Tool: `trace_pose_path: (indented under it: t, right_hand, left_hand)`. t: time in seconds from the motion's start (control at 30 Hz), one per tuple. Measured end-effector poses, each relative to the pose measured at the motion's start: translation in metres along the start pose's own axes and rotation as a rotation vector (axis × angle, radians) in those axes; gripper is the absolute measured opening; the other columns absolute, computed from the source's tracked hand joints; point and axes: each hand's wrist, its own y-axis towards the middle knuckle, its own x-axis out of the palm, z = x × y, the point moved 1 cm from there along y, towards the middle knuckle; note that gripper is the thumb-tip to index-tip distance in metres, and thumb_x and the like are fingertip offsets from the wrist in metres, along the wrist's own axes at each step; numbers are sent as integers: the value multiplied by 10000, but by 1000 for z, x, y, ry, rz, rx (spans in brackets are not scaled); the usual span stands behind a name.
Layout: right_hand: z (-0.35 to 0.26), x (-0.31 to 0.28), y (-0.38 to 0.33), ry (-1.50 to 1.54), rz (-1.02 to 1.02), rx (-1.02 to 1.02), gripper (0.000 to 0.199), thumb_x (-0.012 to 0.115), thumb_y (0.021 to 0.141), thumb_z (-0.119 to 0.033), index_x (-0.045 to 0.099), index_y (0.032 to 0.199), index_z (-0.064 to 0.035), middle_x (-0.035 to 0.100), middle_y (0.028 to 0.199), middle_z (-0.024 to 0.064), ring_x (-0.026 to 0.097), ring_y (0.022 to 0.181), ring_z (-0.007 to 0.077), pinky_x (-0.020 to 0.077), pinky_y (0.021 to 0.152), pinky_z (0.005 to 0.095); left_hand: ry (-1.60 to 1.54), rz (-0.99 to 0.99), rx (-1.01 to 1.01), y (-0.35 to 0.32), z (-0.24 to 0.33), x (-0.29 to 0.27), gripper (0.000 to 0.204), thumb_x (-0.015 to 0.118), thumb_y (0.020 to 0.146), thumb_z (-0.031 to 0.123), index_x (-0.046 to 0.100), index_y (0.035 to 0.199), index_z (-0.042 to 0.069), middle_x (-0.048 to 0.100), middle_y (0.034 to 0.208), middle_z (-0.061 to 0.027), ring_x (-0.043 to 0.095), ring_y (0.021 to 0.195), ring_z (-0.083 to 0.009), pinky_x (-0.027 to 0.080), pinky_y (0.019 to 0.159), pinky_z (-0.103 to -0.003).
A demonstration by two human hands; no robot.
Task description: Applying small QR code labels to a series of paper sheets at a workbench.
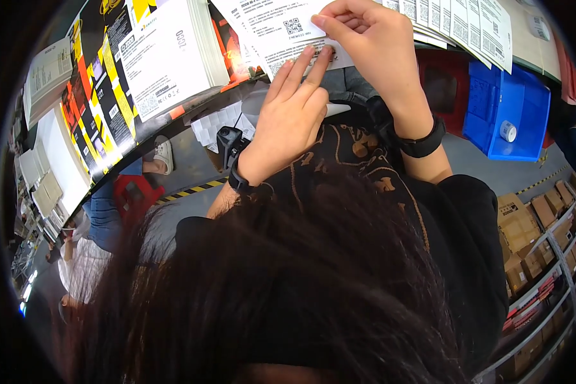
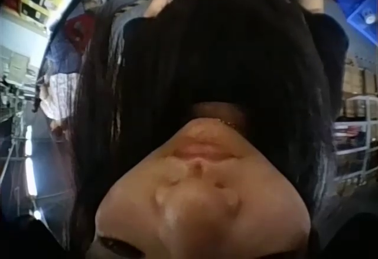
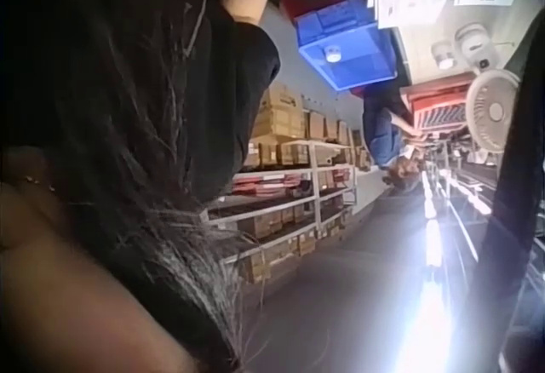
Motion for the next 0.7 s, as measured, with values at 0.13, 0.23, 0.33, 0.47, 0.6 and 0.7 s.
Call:
trace_pose_path:
  t: [0.13, 0.23, 0.33, 0.47, 0.6, 0.7]
  right_hand:
    - [-1, 2, -2, -78, 68, -6, 122, 678, 786, -66, 650, 871, 17, 645, 774, 27, 584, 682, 82, 462, 662, 183]
    - [-13, 11, -2, -465, 50, 83, 177, 664, 794, -61, 625, 956, -2, 642, 846, 54, 584, 707, 85, 467, 655, 187]
    - [-42, 22, 2, -611, 69, 117, 169, 614, 805, -56, 554, 959, -21, 594, 849, 106, 562, 706, 190, 447, 622, 269]
    - [-42, 26, 1, -564, 171, 13, 94, 516, 826, -44, 433, 872, -41, 501, 783, 181, 521, 681, 390, 406, 570, 426]
    - [-11, 27, 5, -667, 253, -181, 78, 497, 841, -34, 442, 897, -26, 516, 830, 185, 535, 742, 380, 426, 627, 413]
    - [-1, 17, 5, -660, 269, -218, 141, 502, 850, -37, 477, 983, 3, 548, 926, 202, 553, 856, 382, 450, 719, 398]
  left_hand:
    - [0, -6, 17, 3, 1, 1, 88, 511, 728, 75, 505, 778, 3, 421, 1329, -208, 361, 1261, -330, 277, 1037, -425]
    - [7, -14, 20, 3, 1, -1, 90, 512, 725, 72, 504, 778, 0, 423, 1326, -211, 361, 1260, -330, 273, 1039, -423]
    - [23, -23, 15, 2, -2, -2, 95, 515, 718, 70, 503, 776, -4, 424, 1320, -221, 362, 1256, -334, 274, 1037, -423]
    - [9, -34, 10, 2, 1, -6, 104, 529, 702, 44, 501, 790, -5, 425, 1316, -225, 373, 1251, -337, 285, 1034, -424]
    - [-184, -28, 28, 3, 1, -24, 122, 528, 691, -10, 500, 809, -5, 423, 1316, -235, 364, 1256, -374, 271, 1040, -466]
    - [-203, 46, 11, -9, -7, -62, 143, 505, 696, -55, 496, 830, -5, 405, 1333, -245, 320, 1280, -418, 230, 1049, -520]
